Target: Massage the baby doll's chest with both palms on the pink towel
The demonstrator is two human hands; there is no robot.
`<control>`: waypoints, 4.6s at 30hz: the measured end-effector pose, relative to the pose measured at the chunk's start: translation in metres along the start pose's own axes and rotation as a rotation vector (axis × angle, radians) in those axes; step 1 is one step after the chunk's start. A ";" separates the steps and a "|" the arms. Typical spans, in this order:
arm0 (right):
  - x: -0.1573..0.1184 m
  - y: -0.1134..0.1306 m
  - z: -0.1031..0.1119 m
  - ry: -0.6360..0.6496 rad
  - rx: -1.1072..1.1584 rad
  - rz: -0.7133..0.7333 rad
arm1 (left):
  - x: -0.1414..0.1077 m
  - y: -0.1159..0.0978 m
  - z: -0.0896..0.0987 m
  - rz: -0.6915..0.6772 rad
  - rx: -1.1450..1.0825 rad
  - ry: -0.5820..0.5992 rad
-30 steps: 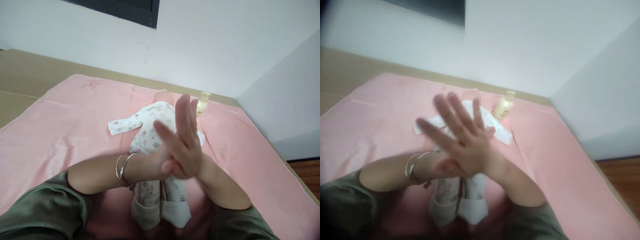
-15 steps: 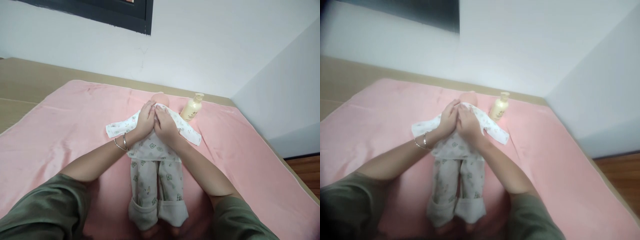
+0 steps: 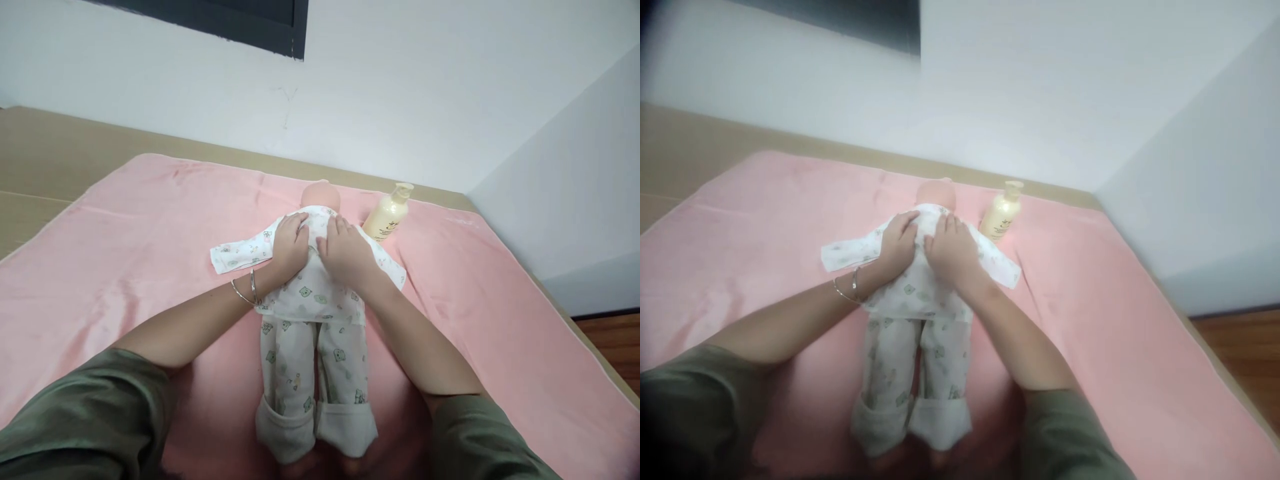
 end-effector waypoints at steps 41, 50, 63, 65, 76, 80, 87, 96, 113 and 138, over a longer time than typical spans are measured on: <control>0.009 -0.007 -0.014 -0.097 0.190 -0.054 | -0.002 0.003 -0.003 -0.121 0.054 -0.006; -0.017 0.026 -0.006 -0.097 0.051 0.052 | 0.001 -0.002 0.000 0.115 0.004 0.016; 0.022 -0.030 -0.014 -0.087 0.302 -0.157 | -0.026 -0.024 -0.002 -0.248 0.253 0.153; 0.024 -0.034 -0.014 -0.099 0.288 -0.142 | -0.026 -0.024 -0.003 -0.247 0.281 0.175; -0.011 0.011 -0.009 -0.144 0.112 0.051 | 0.008 -0.008 -0.006 -0.277 0.354 0.218; 0.016 -0.024 -0.016 -0.093 0.210 -0.119 | -0.027 -0.026 -0.002 -0.431 0.365 0.193; 0.004 -0.007 -0.009 -0.090 0.094 -0.079 | -0.010 -0.019 -0.003 -0.320 0.360 0.235; 0.008 -0.012 -0.012 -0.111 0.185 -0.061 | -0.015 -0.027 0.003 -0.379 0.394 0.183; -0.011 0.011 -0.004 -0.103 0.121 0.168 | 0.001 -0.015 -0.003 -0.297 0.358 0.206; 0.021 -0.026 -0.017 -0.030 0.234 -0.160 | -0.001 0.001 -0.012 -0.218 0.336 0.175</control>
Point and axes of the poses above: each hand's wrist, its own x-axis towards the middle knuckle, its own z-axis out of the back of the hand, y = z × x, the point moved 4 cm from there along x, towards the middle knuckle, and after that the axes turned 14 degrees about -y, right-handed, at the moved point
